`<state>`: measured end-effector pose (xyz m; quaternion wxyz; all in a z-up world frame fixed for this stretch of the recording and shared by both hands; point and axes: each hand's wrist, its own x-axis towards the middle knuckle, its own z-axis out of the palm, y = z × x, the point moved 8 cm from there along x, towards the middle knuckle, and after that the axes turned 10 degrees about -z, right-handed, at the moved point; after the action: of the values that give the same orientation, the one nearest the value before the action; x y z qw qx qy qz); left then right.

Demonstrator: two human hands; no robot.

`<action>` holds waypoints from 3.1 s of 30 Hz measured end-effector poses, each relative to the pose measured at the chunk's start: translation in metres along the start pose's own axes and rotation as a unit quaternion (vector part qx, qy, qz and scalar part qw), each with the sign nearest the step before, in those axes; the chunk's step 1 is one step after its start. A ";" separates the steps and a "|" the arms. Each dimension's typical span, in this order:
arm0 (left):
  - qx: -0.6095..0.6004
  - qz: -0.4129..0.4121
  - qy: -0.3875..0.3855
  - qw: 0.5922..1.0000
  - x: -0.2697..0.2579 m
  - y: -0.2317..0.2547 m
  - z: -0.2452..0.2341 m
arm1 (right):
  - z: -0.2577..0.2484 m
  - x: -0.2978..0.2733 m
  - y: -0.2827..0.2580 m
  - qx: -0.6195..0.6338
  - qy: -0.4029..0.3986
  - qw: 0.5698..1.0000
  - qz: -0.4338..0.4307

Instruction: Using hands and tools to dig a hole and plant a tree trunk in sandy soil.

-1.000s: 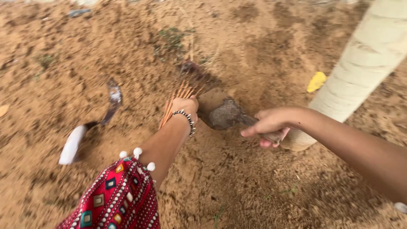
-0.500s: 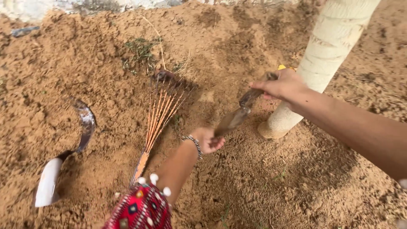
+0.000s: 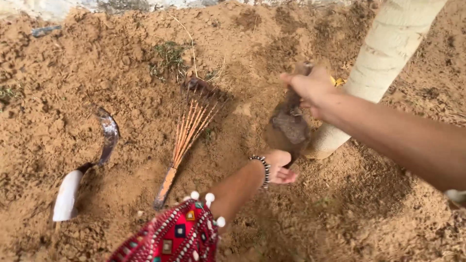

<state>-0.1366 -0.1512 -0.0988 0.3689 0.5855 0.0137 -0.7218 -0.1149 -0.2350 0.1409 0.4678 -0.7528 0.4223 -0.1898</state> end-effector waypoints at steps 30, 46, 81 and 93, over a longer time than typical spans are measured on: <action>0.532 0.032 0.282 0.797 -0.115 0.054 -0.032 | 0.051 0.041 0.175 0.296 0.142 0.943 -0.046; 0.366 0.064 0.418 0.829 -0.093 0.040 -0.071 | 0.029 0.121 0.117 0.252 0.221 0.879 -0.339; 0.107 0.180 0.477 0.854 -0.027 -0.014 -0.119 | 0.038 -0.033 0.114 0.383 0.068 0.883 -0.262; 0.203 0.220 0.501 0.812 -0.020 -0.016 -0.120 | 0.085 0.082 0.217 0.066 0.185 0.867 -0.457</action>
<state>-0.0442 -0.0755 -0.1261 0.3330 0.9147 -0.0797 -0.2147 -0.1097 -0.3006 -0.0975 0.2909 -0.7798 0.0963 -0.5458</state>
